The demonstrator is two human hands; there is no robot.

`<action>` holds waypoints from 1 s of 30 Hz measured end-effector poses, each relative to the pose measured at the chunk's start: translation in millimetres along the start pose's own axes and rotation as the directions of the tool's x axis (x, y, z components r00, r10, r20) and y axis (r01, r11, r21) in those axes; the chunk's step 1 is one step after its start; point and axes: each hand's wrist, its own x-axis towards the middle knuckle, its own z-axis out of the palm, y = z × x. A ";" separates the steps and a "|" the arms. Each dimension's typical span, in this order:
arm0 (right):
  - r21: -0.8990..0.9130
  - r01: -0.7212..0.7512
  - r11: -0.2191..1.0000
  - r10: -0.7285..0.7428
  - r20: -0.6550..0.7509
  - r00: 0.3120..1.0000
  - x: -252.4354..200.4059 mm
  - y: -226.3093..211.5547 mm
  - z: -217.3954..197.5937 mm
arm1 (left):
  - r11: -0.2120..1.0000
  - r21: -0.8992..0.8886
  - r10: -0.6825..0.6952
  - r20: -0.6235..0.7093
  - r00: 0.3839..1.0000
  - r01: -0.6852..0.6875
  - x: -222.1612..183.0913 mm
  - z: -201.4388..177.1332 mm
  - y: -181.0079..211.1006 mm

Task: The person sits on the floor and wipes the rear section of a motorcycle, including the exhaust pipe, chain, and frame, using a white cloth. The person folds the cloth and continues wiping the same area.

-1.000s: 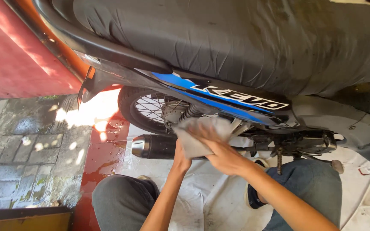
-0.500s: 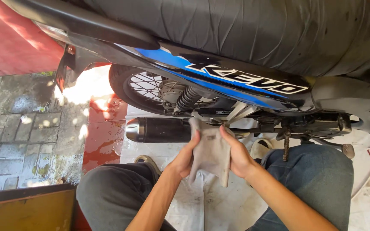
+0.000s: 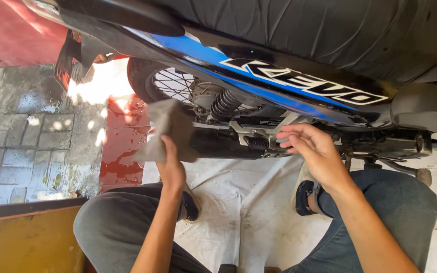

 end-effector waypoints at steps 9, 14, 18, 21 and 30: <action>-0.259 0.133 0.957 -0.097 0.146 0.984 -3.8 -9.2 13.3 | -0.062 0.802 0.316 0.580 0.751 -0.594 -29.6 39.5 -88.8; -0.300 0.163 0.940 -0.114 0.174 0.978 -0.9 -12.6 12.0 | 0.009 0.811 0.249 0.565 0.787 -0.585 -39.9 53.3 -88.7; -0.308 0.164 0.937 -0.114 0.173 0.978 0.4 -11.1 12.7 | 0.132 0.768 0.151 0.610 0.778 -0.627 -53.9 61.1 -99.4; -0.331 0.148 0.932 -0.093 0.177 0.980 2.7 -9.5 13.5 | 0.243 0.725 0.118 0.637 0.762 -0.644 -65.1 67.4 -106.0; -0.394 0.152 0.907 -0.104 0.141 0.985 10.8 4.8 13.1 | 0.931 -0.104 -0.321 0.222 0.921 0.350 -77.2 97.7 -85.7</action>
